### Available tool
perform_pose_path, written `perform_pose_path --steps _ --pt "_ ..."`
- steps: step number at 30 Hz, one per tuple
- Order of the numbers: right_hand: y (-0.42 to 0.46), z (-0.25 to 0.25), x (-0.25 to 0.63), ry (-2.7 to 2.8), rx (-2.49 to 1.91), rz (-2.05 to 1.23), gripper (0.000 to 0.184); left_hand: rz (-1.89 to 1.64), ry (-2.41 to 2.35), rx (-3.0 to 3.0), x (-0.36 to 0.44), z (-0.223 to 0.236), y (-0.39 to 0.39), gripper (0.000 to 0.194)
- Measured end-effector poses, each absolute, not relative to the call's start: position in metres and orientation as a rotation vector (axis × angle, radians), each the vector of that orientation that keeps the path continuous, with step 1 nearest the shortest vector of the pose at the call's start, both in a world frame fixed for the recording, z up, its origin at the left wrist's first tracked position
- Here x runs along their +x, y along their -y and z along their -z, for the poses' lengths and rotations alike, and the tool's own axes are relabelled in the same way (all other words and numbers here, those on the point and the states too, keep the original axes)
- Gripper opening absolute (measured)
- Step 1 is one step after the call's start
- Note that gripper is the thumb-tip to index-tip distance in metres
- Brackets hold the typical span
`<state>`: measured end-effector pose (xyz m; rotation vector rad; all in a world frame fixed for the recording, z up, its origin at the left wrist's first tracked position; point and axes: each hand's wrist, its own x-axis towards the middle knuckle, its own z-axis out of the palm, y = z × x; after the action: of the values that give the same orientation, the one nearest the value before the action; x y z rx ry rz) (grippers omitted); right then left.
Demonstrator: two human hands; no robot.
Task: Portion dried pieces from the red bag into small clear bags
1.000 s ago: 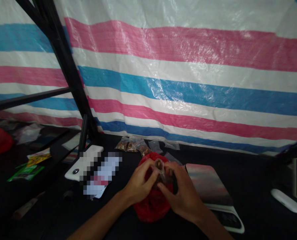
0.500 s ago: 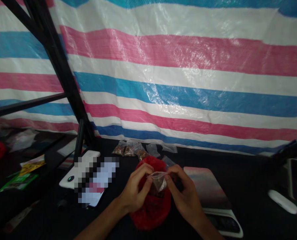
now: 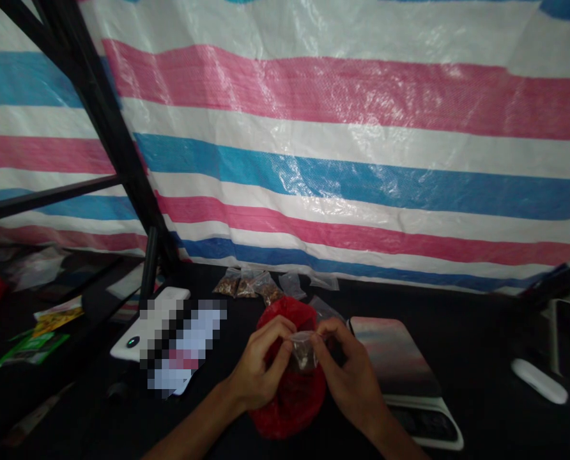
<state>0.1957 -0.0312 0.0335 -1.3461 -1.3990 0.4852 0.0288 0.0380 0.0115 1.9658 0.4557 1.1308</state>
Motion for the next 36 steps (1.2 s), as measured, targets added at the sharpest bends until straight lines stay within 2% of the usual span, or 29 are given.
perform_pose_path --steps 8,18,24,27,36 --pt "0.0331 -0.0279 0.1984 1.464 -1.378 -0.549 0.023 -1.150 -0.487 1.942 0.0308 -0.0122 -0.0376 0.024" --pt "0.0310 -0.0253 0.1984 1.542 -1.387 -0.415 0.018 -1.137 -0.574 1.976 0.0355 -0.0070 -0.0372 0.018" --pt "0.0332 -0.0259 0.1935 1.553 -1.349 -0.487 0.007 -1.169 -0.589 1.985 0.0357 -0.0069 -0.0368 0.014" --pt "0.0331 -0.0265 0.1931 1.536 -1.345 -0.463 0.014 -1.152 -0.568 1.998 0.0357 -0.0073 -0.0360 0.012" --pt "0.0309 -0.0303 0.1926 1.514 -1.276 -0.479 0.011 -1.231 -0.526 2.059 0.0360 -0.0033 -0.0369 0.008"
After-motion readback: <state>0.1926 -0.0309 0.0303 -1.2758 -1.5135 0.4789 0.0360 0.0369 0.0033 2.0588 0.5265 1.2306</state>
